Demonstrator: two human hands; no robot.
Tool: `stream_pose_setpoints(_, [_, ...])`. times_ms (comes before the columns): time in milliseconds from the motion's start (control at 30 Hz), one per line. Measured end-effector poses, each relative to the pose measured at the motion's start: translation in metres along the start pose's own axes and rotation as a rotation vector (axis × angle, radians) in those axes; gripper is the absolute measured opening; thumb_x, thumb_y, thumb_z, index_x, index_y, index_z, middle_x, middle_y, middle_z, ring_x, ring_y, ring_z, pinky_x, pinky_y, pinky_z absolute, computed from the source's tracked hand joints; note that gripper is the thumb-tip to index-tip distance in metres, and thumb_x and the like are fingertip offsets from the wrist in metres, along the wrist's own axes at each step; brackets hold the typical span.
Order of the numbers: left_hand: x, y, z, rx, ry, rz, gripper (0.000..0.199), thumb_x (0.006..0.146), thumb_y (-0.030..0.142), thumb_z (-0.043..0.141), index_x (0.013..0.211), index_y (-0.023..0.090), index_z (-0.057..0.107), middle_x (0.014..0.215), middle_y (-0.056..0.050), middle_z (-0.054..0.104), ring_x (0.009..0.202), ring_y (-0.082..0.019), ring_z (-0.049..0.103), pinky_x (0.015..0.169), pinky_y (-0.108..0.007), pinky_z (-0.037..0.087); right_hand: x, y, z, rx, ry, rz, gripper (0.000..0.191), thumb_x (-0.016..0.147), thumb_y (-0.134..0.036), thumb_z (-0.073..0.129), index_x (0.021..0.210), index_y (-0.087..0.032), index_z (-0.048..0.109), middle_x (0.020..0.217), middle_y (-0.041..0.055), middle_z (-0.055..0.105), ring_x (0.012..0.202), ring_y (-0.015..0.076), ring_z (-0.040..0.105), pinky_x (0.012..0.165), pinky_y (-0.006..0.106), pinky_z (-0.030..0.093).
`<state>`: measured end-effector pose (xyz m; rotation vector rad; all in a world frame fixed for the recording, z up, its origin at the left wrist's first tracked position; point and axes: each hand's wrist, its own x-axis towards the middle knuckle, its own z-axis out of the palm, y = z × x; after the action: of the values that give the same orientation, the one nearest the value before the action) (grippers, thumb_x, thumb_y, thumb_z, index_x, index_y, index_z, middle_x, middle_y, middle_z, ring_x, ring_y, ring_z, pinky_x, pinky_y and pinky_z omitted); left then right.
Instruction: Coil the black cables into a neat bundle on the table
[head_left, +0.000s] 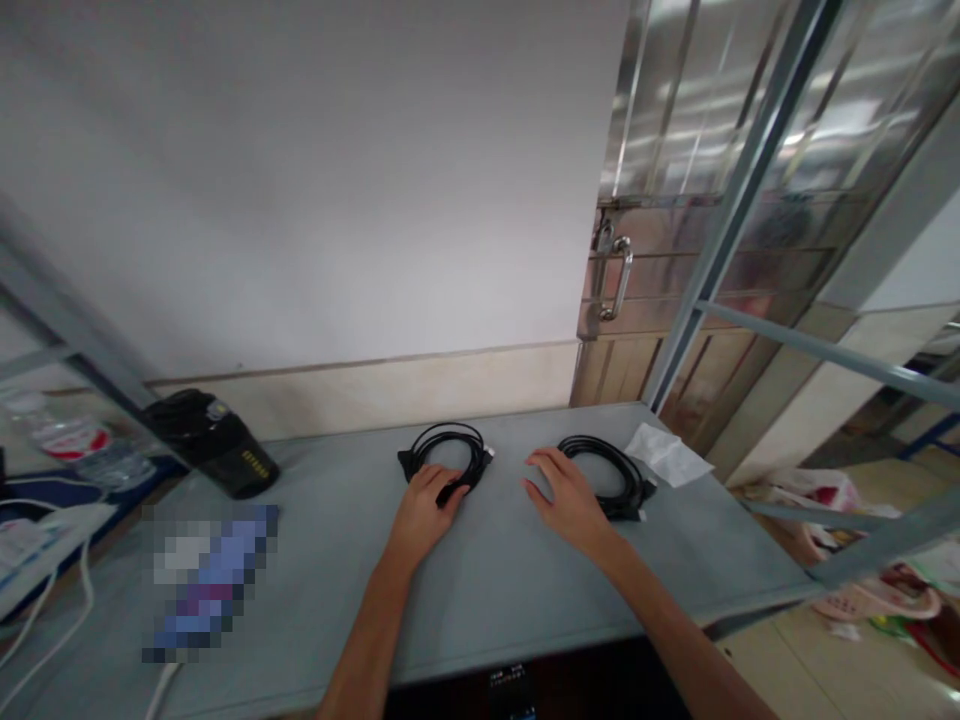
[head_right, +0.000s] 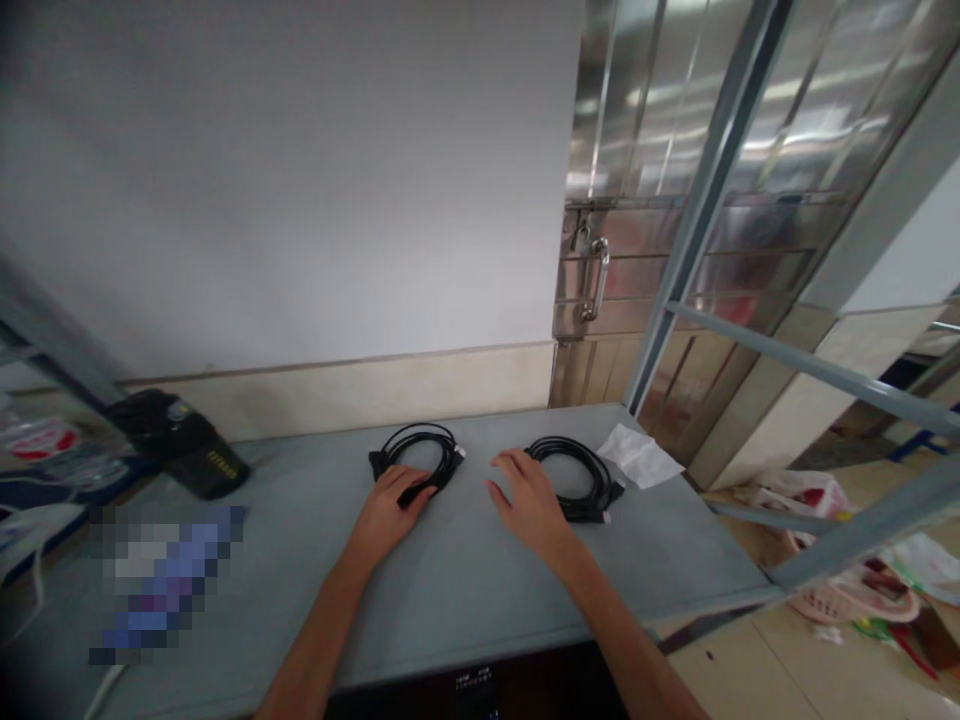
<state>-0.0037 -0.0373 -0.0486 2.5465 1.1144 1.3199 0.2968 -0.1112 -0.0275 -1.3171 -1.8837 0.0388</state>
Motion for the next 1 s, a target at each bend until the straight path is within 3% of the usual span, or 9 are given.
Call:
stream_pose_setpoints(100, [0.002, 0.005, -0.004, 0.032, 0.086, 0.018, 0.013, 0.108, 0.032, 0.074, 0.118, 0.025, 0.076, 0.11, -0.009, 0.079, 0.106, -0.031, 0.073, 0.101, -0.052, 0.062, -0.027, 0.033, -0.042, -0.207, -0.063, 0.08, 0.04, 0.102, -0.045, 0.077, 0.136, -0.025, 0.069, 0.135, 0.0146, 0.073, 0.13, 0.0393, 0.068, 0.117, 0.061, 0.054])
stream_pose_setpoints(167, [0.004, 0.009, -0.008, 0.05, 0.135, 0.026, 0.012, 0.108, 0.03, 0.072, 0.118, 0.025, 0.074, 0.11, -0.009, 0.078, 0.107, -0.031, 0.072, 0.101, -0.051, 0.061, -0.043, 0.054, -0.063, -0.307, -0.153, 0.116, 0.039, 0.1, -0.05, 0.079, 0.129, -0.024, 0.073, 0.129, 0.0138, 0.076, 0.126, 0.0397, 0.07, 0.115, 0.062, 0.054])
stream_pose_setpoints(333, [0.009, 0.017, -0.017, 0.076, 0.202, 0.022, 0.007, 0.109, 0.031, 0.069, 0.114, 0.026, 0.071, 0.11, -0.009, 0.078, 0.105, -0.03, 0.072, 0.1, -0.05, 0.06, -0.061, 0.078, -0.081, -0.236, -0.292, 0.097, 0.029, 0.11, -0.052, 0.063, 0.112, -0.026, 0.074, 0.119, 0.0111, 0.08, 0.118, 0.0337, 0.074, 0.111, 0.055, 0.056])
stream_pose_setpoints(467, [0.008, 0.019, -0.019, 0.069, 0.209, -0.006, 0.007, 0.111, 0.033, 0.067, 0.112, 0.027, 0.069, 0.108, -0.008, 0.078, 0.103, -0.03, 0.072, 0.099, -0.049, 0.06, -0.049, 0.077, -0.079, -0.092, -0.196, 0.178, 0.029, 0.107, -0.056, 0.06, 0.108, -0.028, 0.071, 0.111, 0.0115, 0.082, 0.11, 0.0363, 0.077, 0.105, 0.055, 0.057])
stream_pose_setpoints(633, [0.007, 0.018, -0.02, 0.057, 0.201, -0.04, 0.008, 0.111, 0.034, 0.065, 0.11, 0.027, 0.069, 0.108, -0.008, 0.078, 0.103, -0.03, 0.072, 0.099, -0.049, 0.06, -0.022, 0.078, -0.087, 0.047, -0.116, 0.36, 0.038, 0.108, -0.065, 0.051, 0.106, -0.029, 0.062, 0.084, 0.0043, 0.078, 0.082, 0.0318, 0.08, 0.078, 0.043, 0.061])
stream_pose_setpoints(867, [0.007, 0.018, -0.019, 0.039, 0.219, -0.045, 0.008, 0.11, 0.033, 0.066, 0.109, 0.026, 0.069, 0.107, -0.008, 0.078, 0.103, -0.03, 0.072, 0.099, -0.048, 0.059, 0.006, 0.071, -0.113, 0.176, -0.025, 0.416, 0.06, 0.108, -0.084, 0.039, 0.097, -0.027, 0.055, 0.09, 0.0071, 0.083, 0.071, 0.023, 0.079, 0.069, 0.037, 0.063])
stream_pose_setpoints(1000, [0.007, 0.02, -0.019, 0.036, 0.222, -0.041, 0.008, 0.111, 0.033, 0.065, 0.108, 0.026, 0.069, 0.106, -0.007, 0.077, 0.102, -0.029, 0.072, 0.099, -0.047, 0.059, 0.015, 0.053, -0.128, 0.315, 0.114, 0.427, 0.07, 0.1, -0.093, 0.051, 0.094, -0.024, 0.06, 0.081, 0.0054, 0.079, 0.058, 0.0174, 0.07, 0.055, 0.031, 0.059])
